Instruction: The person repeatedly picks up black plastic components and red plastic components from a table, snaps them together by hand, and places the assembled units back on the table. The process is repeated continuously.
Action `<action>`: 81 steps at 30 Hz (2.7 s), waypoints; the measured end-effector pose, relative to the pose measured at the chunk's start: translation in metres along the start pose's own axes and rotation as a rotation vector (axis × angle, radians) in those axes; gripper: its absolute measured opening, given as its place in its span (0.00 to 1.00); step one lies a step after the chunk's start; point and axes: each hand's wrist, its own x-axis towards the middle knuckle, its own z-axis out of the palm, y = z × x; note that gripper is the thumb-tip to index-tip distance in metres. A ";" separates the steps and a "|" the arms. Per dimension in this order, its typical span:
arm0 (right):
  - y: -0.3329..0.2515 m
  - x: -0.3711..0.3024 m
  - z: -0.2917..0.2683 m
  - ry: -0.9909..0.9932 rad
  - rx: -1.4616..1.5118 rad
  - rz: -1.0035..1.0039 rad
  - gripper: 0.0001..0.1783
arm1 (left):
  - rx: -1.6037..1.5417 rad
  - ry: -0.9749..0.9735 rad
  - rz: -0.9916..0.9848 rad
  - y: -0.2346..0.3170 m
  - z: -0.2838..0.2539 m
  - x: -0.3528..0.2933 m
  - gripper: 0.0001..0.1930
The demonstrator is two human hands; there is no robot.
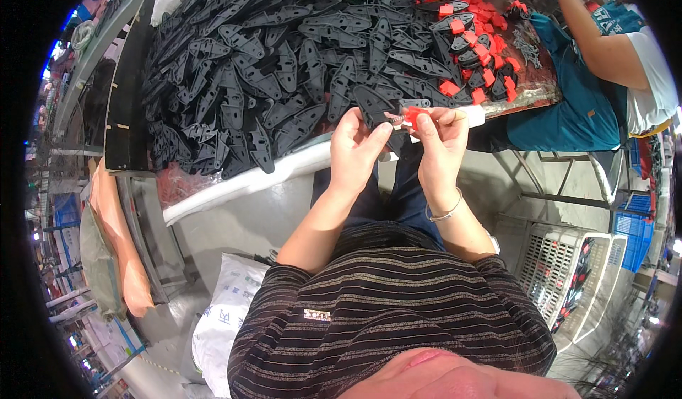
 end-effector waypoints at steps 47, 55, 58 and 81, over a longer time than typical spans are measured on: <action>0.010 -0.012 0.002 -0.034 0.041 0.075 0.14 | 0.254 -0.059 0.098 -0.018 0.001 0.009 0.19; -0.014 0.035 -0.003 -0.493 0.006 0.147 0.34 | 0.158 -0.170 -0.059 -0.020 0.000 0.004 0.26; -0.017 0.036 0.009 -0.682 0.118 0.295 0.27 | 0.153 -0.232 -0.053 -0.015 0.008 -0.002 0.33; 0.004 0.023 0.010 -0.431 -0.119 0.111 0.07 | -0.084 -0.164 -0.135 -0.021 0.014 -0.011 0.27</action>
